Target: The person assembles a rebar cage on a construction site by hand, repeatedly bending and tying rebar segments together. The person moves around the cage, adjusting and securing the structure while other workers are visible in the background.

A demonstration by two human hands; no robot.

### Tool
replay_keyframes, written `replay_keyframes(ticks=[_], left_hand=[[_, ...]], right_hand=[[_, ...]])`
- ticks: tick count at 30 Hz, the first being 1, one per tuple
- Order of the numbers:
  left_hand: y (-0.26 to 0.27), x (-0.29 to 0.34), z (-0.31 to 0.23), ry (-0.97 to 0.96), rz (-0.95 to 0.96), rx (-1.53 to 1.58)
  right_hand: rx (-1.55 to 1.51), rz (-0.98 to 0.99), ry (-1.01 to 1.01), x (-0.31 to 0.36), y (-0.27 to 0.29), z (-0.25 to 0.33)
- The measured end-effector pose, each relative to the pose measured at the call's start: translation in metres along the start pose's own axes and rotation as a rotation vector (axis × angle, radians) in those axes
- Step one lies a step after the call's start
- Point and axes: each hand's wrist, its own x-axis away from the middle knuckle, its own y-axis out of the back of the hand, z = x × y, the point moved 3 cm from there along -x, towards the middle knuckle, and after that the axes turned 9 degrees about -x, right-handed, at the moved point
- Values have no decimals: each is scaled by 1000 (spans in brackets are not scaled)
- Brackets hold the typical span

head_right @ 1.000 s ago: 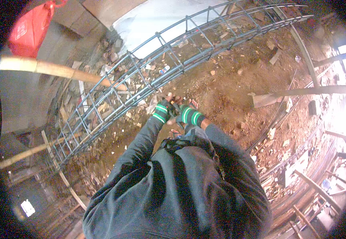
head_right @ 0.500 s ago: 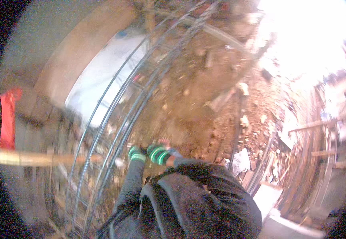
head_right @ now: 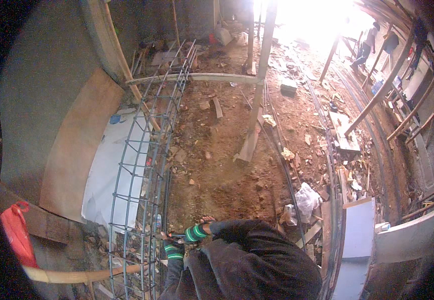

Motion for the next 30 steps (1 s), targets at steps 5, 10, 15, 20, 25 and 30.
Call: replay_keyframes(ticks=[5, 10, 15, 20, 25, 30], left_hand=[[3, -2, -8, 2, 178, 26], [-12, -26, -13, -47, 384, 335], [-13, -28, -4, -47, 104, 162], [-17, -45, 4, 3, -213, 130], [-15, -54, 14, 90, -366, 241], [9, -63, 23, 20, -365, -7]], right_hand=[[-267, 93, -44, 9, 4, -4], [-215, 26, -39, 6, 4, -4], [121, -145, -30, -2, -6, -7], [298, -249, 22, 0, -17, -16], [318, -320, 91, -11, -19, -22], [329, -376, 130, -37, -18, -37]])
